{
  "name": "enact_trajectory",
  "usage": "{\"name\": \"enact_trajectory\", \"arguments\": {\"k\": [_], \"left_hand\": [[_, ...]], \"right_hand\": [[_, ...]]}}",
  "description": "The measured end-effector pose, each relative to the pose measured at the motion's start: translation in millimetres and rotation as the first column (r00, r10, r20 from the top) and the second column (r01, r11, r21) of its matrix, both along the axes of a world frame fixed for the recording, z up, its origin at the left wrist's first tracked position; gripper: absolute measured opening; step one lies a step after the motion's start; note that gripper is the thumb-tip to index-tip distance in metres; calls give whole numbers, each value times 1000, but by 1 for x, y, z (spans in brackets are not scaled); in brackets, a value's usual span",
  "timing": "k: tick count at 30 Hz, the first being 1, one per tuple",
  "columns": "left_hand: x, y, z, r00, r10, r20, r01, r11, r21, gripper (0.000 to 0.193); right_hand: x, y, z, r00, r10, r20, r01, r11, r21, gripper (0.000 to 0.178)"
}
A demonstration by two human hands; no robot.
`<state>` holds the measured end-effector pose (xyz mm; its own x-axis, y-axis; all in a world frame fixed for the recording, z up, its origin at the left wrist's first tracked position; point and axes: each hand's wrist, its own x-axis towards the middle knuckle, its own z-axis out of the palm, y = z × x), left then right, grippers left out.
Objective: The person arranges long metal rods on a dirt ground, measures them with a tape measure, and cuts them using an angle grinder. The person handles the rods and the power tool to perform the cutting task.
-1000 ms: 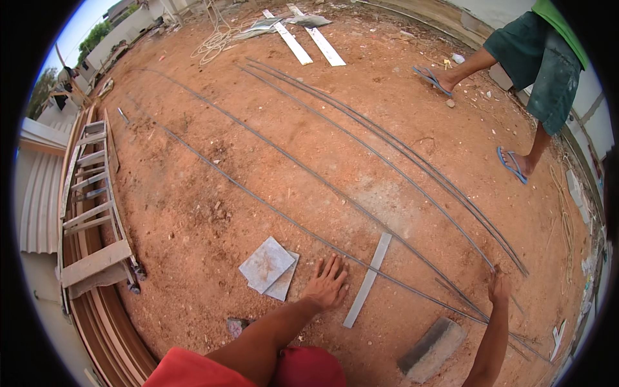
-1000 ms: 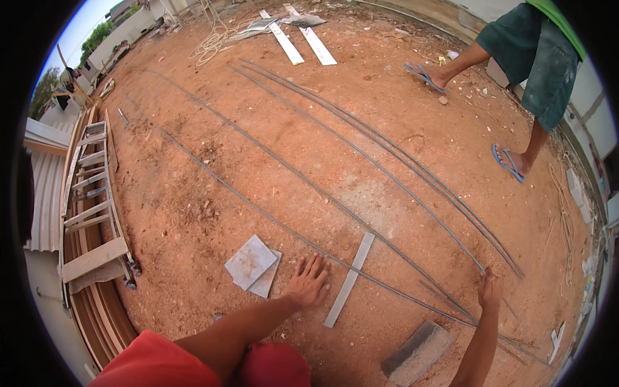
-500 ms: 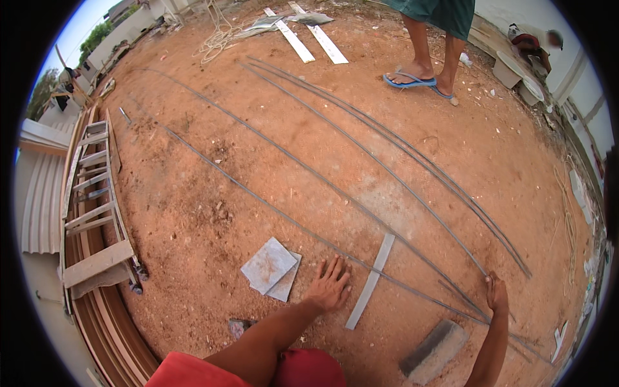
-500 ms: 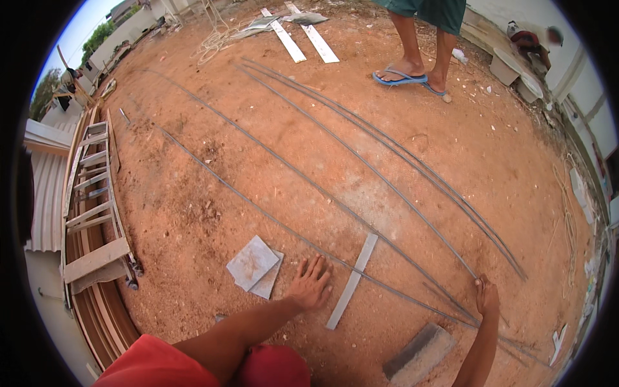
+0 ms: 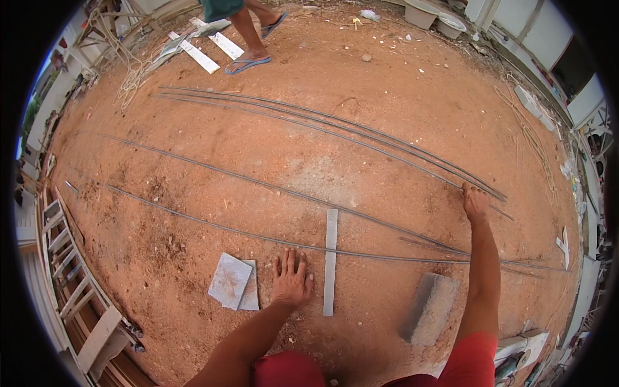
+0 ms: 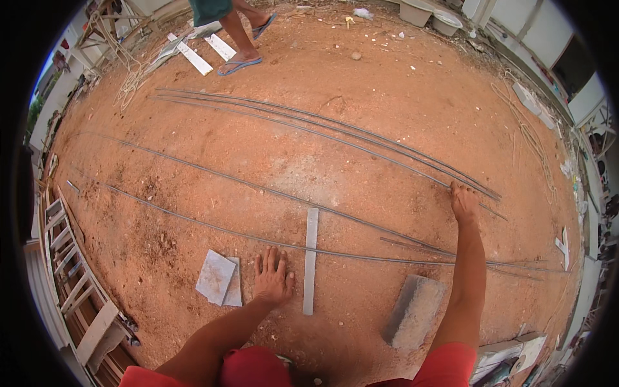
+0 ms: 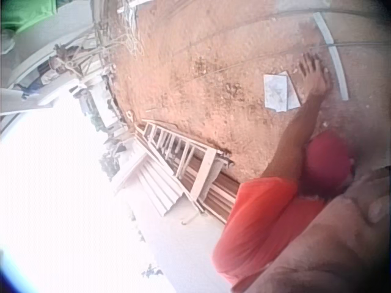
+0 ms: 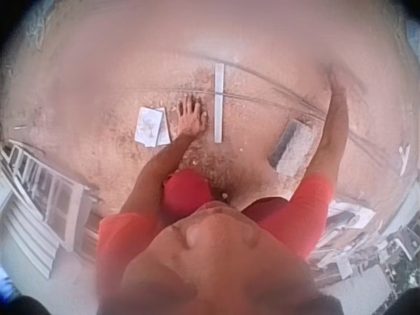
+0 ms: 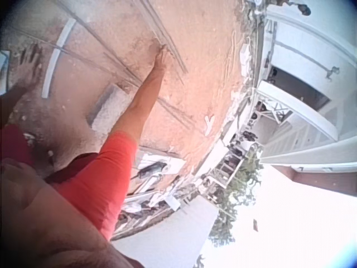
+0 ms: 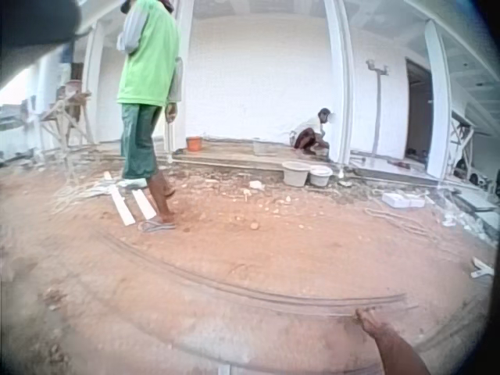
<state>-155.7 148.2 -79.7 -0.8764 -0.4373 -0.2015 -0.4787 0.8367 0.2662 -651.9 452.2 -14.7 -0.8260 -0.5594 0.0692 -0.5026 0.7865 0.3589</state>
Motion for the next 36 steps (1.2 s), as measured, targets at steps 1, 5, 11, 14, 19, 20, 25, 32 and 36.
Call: {"name": "enact_trajectory", "arguments": {"k": [1,5,11,14,19,20,25,32,36], "left_hand": [[-3,2,-1,1000,-14,-6,14,1000,-13,68],[-11,8,1,1000,-29,10,30,999,-28,69],[-10,14,-1,1000,-16,-19,15,998,-68,68],[-11,15,-1,999,-27,-18,26,996,-83,68],[-11,13,0,999,-33,-17,32,997,-72,70],[-12,13,0,999,-35,-16,34,998,-56,70],[-12,13,1,1000,-7,-8,6,998,-60,70],[-8,9,0,1000,-4,-10,4,999,-49,70],[-7,9,-3,1000,-9,-8,9,999,-53,70]], "right_hand": [[-6,5,0,1000,-13,12,12,999,35,23],[-25,5,-8,992,-113,56,110,993,45,28],[-28,-13,-6,986,-156,50,156,988,9,29],[-29,-13,-9,986,-164,24,164,986,13,29],[-40,-20,-21,982,-190,-11,190,981,-33,27],[-41,-19,-25,979,-198,-41,195,979,-65,26],[-49,-33,-30,971,-238,27,240,968,-71,32],[-39,-38,-43,973,-228,-32,222,966,-130,34],[-41,-33,-46,972,-233,-34,225,962,-156,35]]}}
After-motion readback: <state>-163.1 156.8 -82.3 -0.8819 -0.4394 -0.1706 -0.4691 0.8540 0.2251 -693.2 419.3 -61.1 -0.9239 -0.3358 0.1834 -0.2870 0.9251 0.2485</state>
